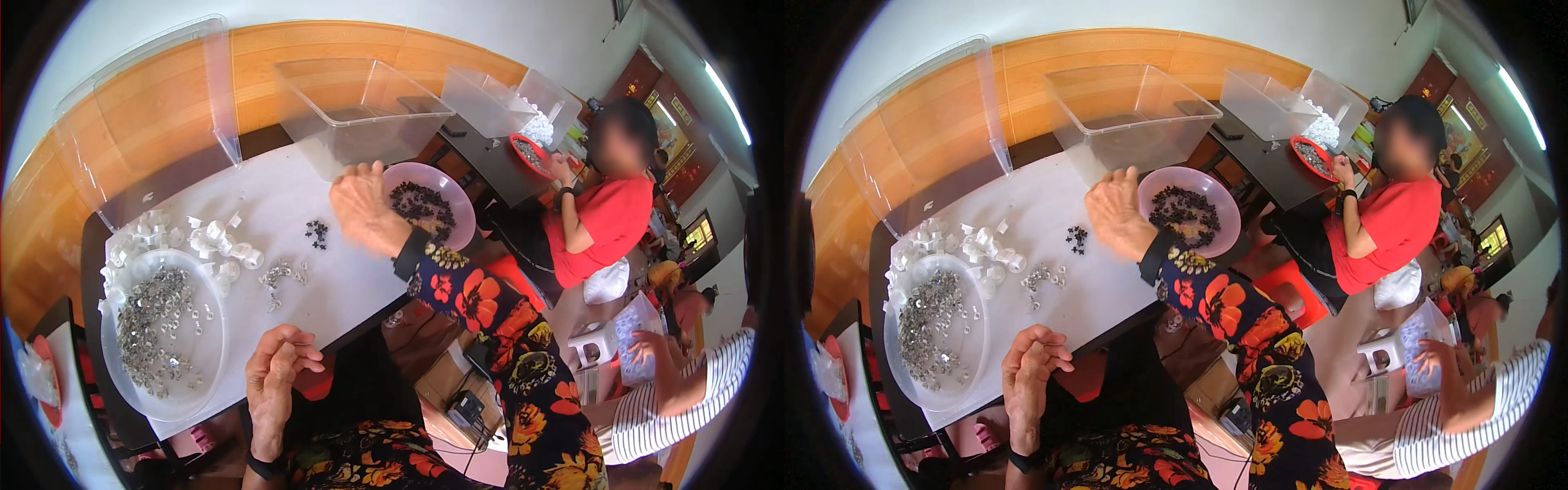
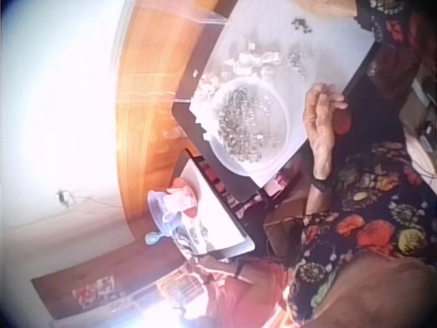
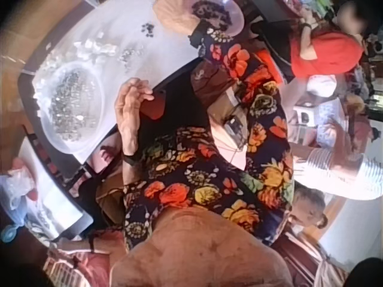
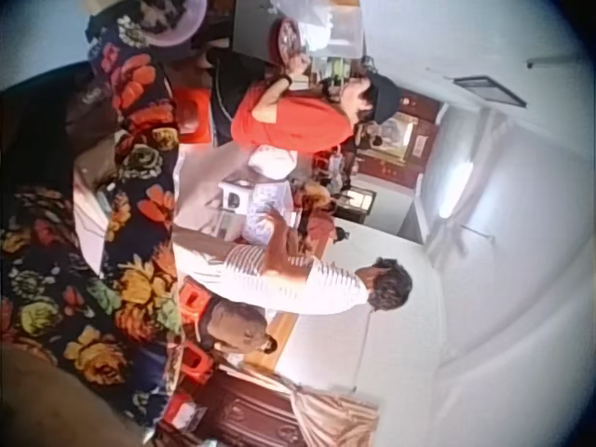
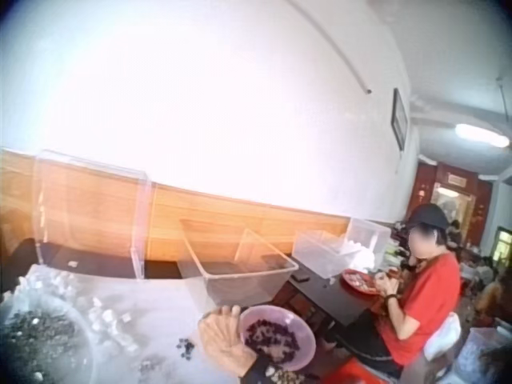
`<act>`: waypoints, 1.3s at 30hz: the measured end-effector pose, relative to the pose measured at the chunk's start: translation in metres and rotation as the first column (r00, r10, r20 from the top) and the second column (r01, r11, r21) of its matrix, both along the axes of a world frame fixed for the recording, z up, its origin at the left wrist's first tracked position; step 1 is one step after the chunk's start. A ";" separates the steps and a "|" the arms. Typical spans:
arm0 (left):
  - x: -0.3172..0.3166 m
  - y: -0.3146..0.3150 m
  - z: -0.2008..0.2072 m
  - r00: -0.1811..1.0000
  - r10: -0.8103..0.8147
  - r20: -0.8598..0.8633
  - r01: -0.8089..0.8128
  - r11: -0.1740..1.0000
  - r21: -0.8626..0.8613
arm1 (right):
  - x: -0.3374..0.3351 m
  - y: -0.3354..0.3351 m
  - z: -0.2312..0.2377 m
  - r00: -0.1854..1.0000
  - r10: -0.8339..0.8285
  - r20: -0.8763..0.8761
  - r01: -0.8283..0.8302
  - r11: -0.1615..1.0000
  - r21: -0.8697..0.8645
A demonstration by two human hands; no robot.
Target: Assembling small white plastic components by inserting black pieces and metal rings.
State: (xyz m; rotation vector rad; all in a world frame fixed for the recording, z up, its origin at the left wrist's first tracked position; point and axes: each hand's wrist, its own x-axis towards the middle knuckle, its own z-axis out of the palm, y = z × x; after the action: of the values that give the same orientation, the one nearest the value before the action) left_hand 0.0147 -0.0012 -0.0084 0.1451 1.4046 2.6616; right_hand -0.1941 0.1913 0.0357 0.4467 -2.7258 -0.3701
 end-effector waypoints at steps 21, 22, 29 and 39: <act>0.002 0.001 0.002 1.000 0.007 0.011 -0.007 1.000 -0.026 | -0.022 0.004 0.101 0.757 0.341 -0.557 -0.635 0.585 -0.505; 0.001 0.000 0.000 1.000 0.007 0.017 -0.007 1.000 -0.026 | -0.034 0.009 0.101 0.797 0.279 -0.536 -0.566 0.656 -0.500; 0.000 -0.001 -0.003 1.000 -0.018 0.004 0.018 1.000 -0.009 | -0.018 -0.017 0.085 0.690 0.386 -0.612 -0.619 0.753 -0.223; 0.001 -0.004 0.002 0.997 -0.072 0.029 0.070 0.996 0.060 | -0.020 -0.093 -0.004 0.779 0.621 0.080 -0.526 0.719 -0.455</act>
State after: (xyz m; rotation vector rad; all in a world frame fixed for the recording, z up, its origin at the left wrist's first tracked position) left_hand 0.0158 -0.0049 -0.0066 0.1555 1.2879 2.6364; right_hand -0.2137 0.0980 0.0318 1.2333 -2.5741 0.4468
